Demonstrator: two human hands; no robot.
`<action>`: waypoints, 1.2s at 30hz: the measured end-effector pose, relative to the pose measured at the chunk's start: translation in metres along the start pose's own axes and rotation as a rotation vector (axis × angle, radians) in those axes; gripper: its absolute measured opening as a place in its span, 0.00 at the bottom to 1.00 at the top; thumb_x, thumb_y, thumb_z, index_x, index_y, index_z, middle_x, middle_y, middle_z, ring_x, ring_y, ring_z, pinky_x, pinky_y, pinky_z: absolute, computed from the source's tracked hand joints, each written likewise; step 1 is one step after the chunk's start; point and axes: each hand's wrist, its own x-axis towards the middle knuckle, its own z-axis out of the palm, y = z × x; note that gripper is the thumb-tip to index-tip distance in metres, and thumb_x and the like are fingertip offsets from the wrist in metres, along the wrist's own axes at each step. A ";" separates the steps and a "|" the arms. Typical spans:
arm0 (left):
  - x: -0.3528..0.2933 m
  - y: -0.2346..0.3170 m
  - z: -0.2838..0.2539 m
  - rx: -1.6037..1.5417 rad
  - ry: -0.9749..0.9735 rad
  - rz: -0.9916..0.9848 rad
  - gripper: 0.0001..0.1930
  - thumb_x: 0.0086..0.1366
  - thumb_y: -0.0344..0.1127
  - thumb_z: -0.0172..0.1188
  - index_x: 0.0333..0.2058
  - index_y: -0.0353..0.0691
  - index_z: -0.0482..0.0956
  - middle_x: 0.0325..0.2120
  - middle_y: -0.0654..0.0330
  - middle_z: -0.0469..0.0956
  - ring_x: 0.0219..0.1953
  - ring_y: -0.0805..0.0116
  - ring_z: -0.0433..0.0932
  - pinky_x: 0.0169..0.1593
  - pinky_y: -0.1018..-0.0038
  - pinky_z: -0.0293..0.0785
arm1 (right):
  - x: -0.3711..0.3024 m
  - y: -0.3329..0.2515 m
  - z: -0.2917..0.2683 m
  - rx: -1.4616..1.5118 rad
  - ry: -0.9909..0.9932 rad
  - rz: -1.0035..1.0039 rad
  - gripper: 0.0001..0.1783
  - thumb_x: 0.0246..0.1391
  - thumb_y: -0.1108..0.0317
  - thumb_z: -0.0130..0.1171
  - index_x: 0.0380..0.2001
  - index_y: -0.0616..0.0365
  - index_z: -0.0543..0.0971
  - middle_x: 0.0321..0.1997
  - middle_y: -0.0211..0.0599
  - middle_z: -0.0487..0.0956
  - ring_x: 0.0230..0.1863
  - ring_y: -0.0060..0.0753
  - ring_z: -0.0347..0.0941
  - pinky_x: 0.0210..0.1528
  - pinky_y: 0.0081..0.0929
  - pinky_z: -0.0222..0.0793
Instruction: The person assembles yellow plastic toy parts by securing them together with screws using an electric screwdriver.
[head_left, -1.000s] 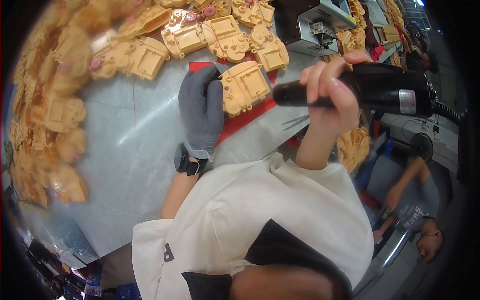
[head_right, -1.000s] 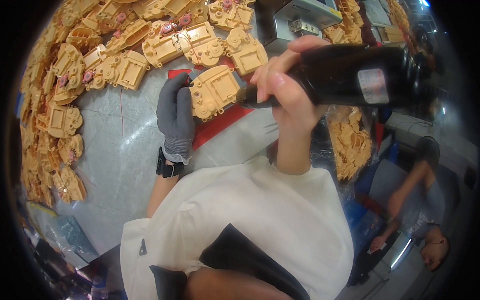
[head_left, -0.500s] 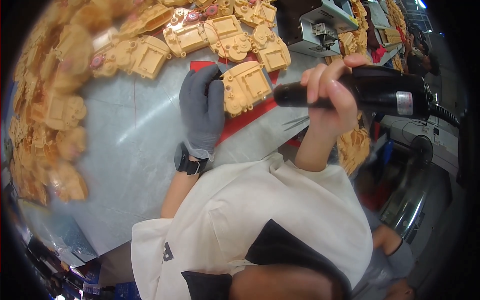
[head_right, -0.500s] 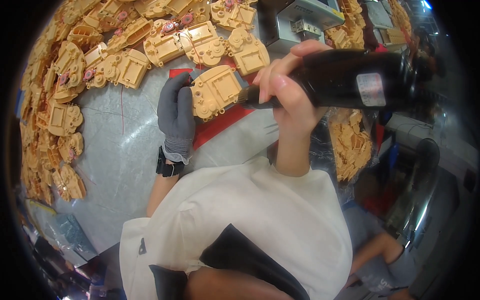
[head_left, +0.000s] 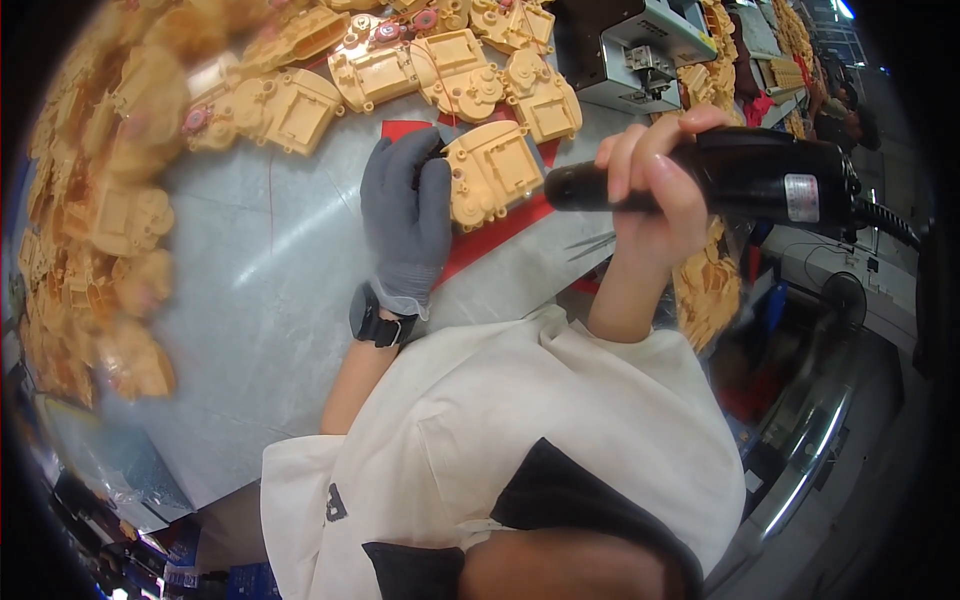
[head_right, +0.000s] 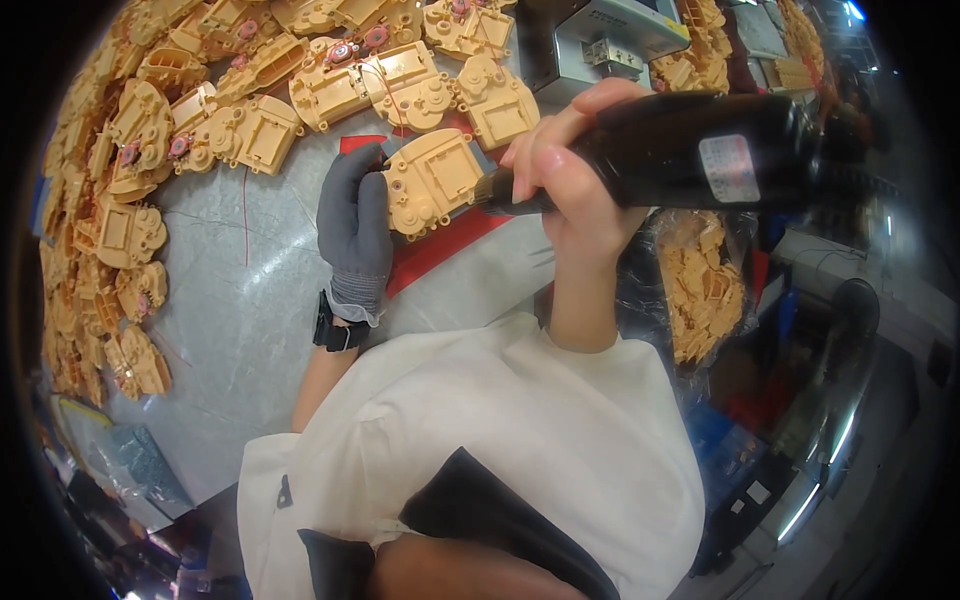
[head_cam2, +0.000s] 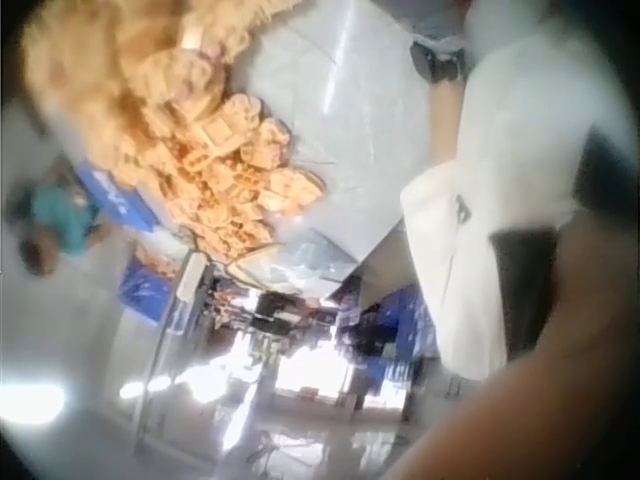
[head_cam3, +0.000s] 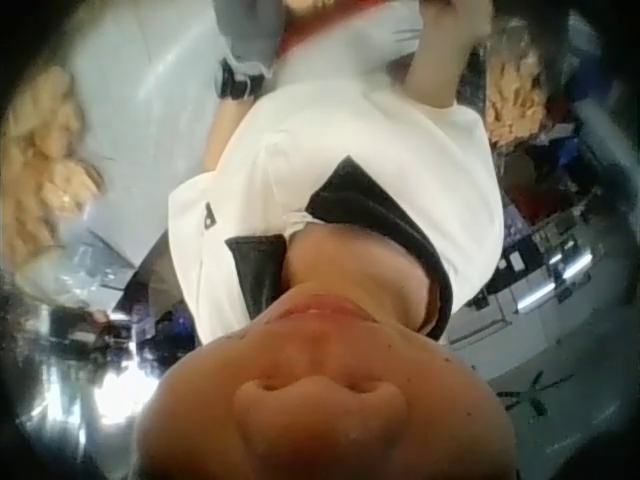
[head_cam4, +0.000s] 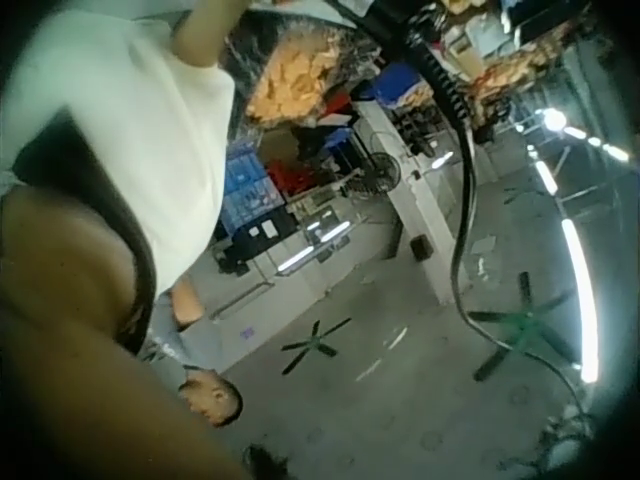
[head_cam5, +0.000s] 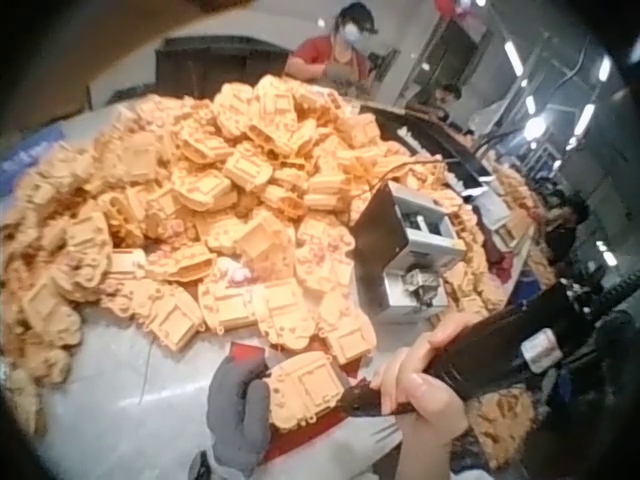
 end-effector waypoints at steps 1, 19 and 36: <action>0.000 0.000 0.001 0.002 0.006 0.007 0.10 0.58 0.28 0.49 0.38 0.34 0.72 0.32 0.52 0.75 0.35 0.52 0.71 0.45 0.64 0.65 | 0.000 0.001 0.000 -0.002 -0.008 -0.015 0.20 0.44 0.76 0.45 0.44 0.57 0.63 0.19 0.33 0.64 0.17 0.28 0.63 0.33 0.32 0.65; -0.004 -0.008 0.004 0.045 -0.005 -0.004 0.16 0.58 0.30 0.52 0.45 0.30 0.69 0.34 0.48 0.73 0.35 0.53 0.71 0.42 0.64 0.67 | -0.002 0.004 0.014 -0.297 -0.152 -0.044 0.20 0.41 0.81 0.51 0.41 0.60 0.62 0.17 0.36 0.68 0.15 0.28 0.65 0.26 0.31 0.66; -0.014 -0.006 0.002 0.086 -0.070 -0.101 0.21 0.65 0.34 0.45 0.54 0.29 0.64 0.48 0.49 0.70 0.49 0.63 0.70 0.54 0.71 0.64 | 0.082 0.011 -0.115 -0.457 0.524 -0.276 0.11 0.40 0.77 0.54 0.31 0.63 0.68 0.18 0.30 0.68 0.15 0.23 0.65 0.19 0.18 0.61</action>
